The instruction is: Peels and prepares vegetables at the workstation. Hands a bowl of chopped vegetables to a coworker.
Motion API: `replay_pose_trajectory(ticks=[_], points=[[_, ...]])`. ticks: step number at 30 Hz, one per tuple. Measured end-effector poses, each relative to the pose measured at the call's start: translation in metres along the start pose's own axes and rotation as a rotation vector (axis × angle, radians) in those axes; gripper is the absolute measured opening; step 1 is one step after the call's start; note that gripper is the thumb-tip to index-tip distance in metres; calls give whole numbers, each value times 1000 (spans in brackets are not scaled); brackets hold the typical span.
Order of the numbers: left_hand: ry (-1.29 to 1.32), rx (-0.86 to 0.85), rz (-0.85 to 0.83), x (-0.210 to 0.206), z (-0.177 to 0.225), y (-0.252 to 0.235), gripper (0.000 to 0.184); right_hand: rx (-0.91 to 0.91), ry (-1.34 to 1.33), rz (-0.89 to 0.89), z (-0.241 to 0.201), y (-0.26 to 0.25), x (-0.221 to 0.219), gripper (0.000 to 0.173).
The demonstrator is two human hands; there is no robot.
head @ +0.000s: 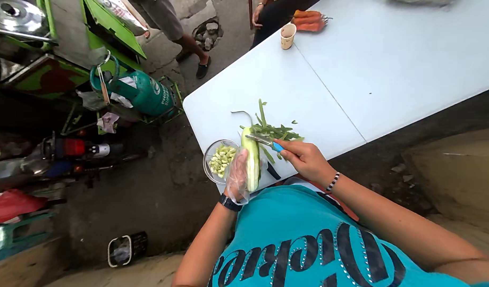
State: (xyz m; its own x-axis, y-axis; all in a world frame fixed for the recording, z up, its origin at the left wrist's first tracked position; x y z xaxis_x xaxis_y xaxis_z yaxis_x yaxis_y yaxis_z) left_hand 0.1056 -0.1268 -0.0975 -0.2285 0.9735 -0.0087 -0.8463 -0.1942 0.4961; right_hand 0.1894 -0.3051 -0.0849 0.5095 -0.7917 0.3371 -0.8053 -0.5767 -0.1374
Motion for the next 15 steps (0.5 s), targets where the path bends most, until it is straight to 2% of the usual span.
replay_pose_trajectory(ticks=[9,15], points=[[77,21,-37,-3,-4,1,51,18,77,49,-2,3,0,41],[93,31,-36,-1,-5,4,48,-32,34,44,3,-1,-4,40]])
Point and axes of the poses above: each hand's wrist, its own y-axis away from the middle knuckle, its own x-axis out of the back of the hand, z = x × y, the point moved 9 cm from there along -y, towards the middle knuckle, and after that the axes turned 12 degrees about -y, right-handed, at the moved point
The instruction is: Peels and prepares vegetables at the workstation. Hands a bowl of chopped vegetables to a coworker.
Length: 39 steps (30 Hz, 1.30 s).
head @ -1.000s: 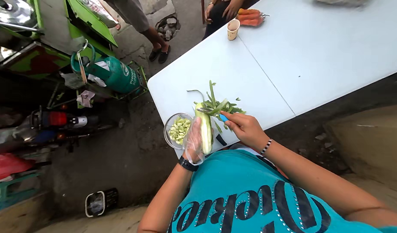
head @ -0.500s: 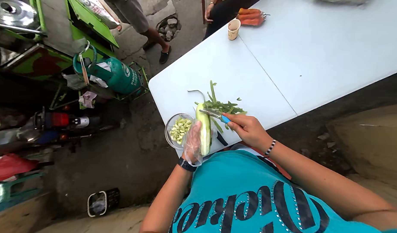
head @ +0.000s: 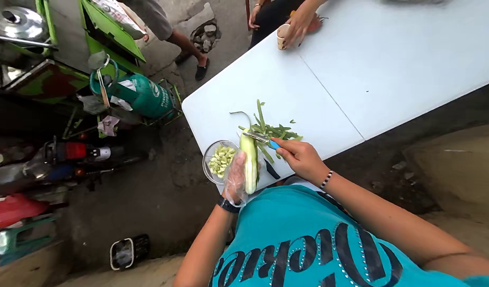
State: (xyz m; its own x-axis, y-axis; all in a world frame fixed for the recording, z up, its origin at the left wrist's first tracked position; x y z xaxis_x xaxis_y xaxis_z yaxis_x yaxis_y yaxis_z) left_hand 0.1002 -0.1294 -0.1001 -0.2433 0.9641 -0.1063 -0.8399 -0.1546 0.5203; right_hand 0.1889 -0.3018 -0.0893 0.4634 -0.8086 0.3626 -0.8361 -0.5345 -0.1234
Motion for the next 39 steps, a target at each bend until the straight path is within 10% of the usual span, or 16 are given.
replay_pose_trajectory(ticks=[18,26,33,39], points=[[-38,-78,-40,-2,-5,12,58,-165,-75,-43,22,-6,-3,39],[161,-46,-144,-8,6,13,90,-455,-284,-101,50,12,-6,37],[110,-169,-54,-1,23,17,50,-538,-562,-6,53,28,-7,37],[322,-219,-261,-10,37,15,68,-383,-805,-15,36,19,-4,37]])
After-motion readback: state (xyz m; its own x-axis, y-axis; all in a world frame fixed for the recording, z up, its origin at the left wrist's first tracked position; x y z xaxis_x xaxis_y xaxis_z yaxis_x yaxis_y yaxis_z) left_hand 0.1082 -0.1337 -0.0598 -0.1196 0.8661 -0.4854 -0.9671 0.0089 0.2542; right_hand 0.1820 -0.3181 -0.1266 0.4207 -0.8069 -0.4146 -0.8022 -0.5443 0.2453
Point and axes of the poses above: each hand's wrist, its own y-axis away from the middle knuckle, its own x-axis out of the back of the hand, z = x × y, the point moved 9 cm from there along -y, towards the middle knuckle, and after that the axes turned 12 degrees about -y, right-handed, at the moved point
